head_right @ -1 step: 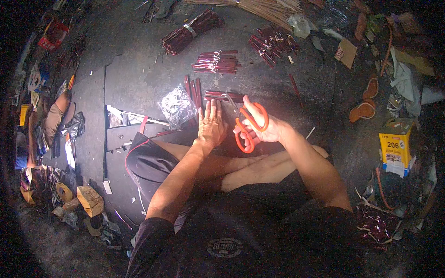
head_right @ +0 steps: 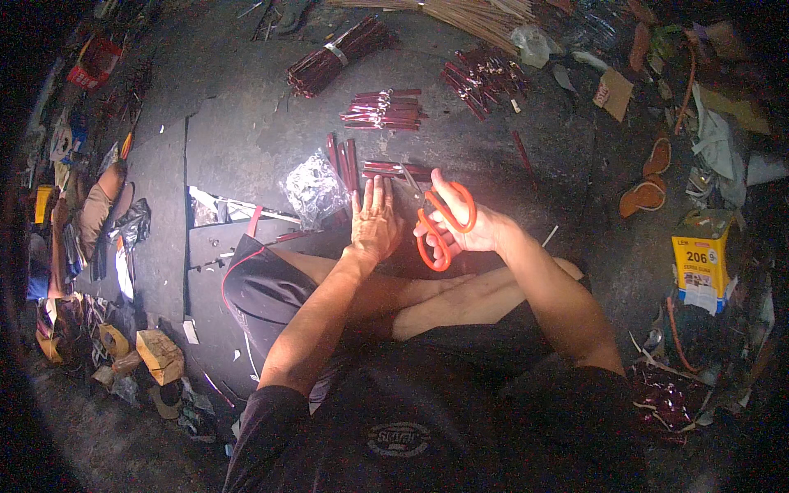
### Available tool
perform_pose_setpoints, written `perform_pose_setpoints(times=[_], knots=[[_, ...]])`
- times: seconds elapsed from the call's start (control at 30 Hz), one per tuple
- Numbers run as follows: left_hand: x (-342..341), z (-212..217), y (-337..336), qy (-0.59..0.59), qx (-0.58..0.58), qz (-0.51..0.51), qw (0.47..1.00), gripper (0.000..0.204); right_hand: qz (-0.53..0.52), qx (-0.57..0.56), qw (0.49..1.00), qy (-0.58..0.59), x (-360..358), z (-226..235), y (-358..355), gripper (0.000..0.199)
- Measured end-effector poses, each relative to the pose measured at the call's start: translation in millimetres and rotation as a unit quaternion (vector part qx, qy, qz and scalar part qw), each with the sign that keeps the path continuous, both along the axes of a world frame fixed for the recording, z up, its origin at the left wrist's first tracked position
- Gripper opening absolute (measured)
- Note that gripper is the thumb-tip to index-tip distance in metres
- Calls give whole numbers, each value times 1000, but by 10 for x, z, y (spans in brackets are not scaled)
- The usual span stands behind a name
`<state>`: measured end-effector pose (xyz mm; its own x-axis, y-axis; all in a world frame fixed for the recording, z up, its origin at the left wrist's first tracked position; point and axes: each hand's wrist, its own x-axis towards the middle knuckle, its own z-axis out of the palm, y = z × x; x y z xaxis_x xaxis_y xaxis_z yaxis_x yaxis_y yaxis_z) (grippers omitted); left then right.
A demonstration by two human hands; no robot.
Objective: The person sits on the floor and repeatedly cuts red sticks with scissors, then inserts small metallic pieces into the ends of the sticks. The person places the finished sticks into a small pile on the floor.
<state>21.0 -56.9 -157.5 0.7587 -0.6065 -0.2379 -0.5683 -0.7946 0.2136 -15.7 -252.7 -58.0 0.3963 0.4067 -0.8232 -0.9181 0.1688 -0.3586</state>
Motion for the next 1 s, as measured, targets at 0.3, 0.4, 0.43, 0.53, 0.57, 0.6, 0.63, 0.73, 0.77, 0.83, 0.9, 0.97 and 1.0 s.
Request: perform_pose_setpoints(times=[0.3, 0.4, 0.43, 0.53, 0.57, 0.6, 0.63, 0.73, 0.77, 0.83, 0.9, 0.97, 1.0], knots=[[24, -8, -15, -3, 10, -4, 1000, 81, 3, -6, 1000, -2, 26, -23, -8, 112], [28, 15, -18, 0, 16, -4, 1000, 81, 6, -4, 1000, 0, 30, -26, -11, 112], [31, 21, -18, 1, 18, -5, 1000, 81, 7, -3, 1000, 1, 37, -15, -4, 111], [35, 22, -15, 2, 17, -6, 1000, 81, 10, 0, 1000, 5, 43, -35, -12, 110], [37, 26, -16, 5, 16, -5, 1000, 81, 11, 1, 1000, 6, 42, -44, -17, 110], [37, 29, -18, 7, 15, -4, 1000, 82, 12, 1, 1000, 6, 41, -40, -15, 109], [37, 32, -19, 9, 14, -4, 1000, 82, 14, 0, 1000, 5, 40, -31, -13, 109], [27, -23, -1, 5, -10, 3, 1000, 82, 15, -2, 1000, 3, 46, -2, 0, 108], [28, -19, -1, 6, -9, 3, 1000, 82, 14, -3, 1000, 3, 46, 2, 1, 107], [29, -12, -2, 8, -6, 2, 1000, 82, 16, 3, 1000, 3, 49, -2, -2, 107], [29, -7, -2, 8, -4, 2, 1000, 82, 17, 5, 1000, 3, 49, -1, -1, 107], [33, 7, -6, 12, 2, 1, 1000, 82, 15, 3, 1000, 3, 47, 7, 1, 107], [39, 18, -10, 16, 6, 0, 1000, 81, 13, 1, 1000, 4, 45, 1, 0, 107]])
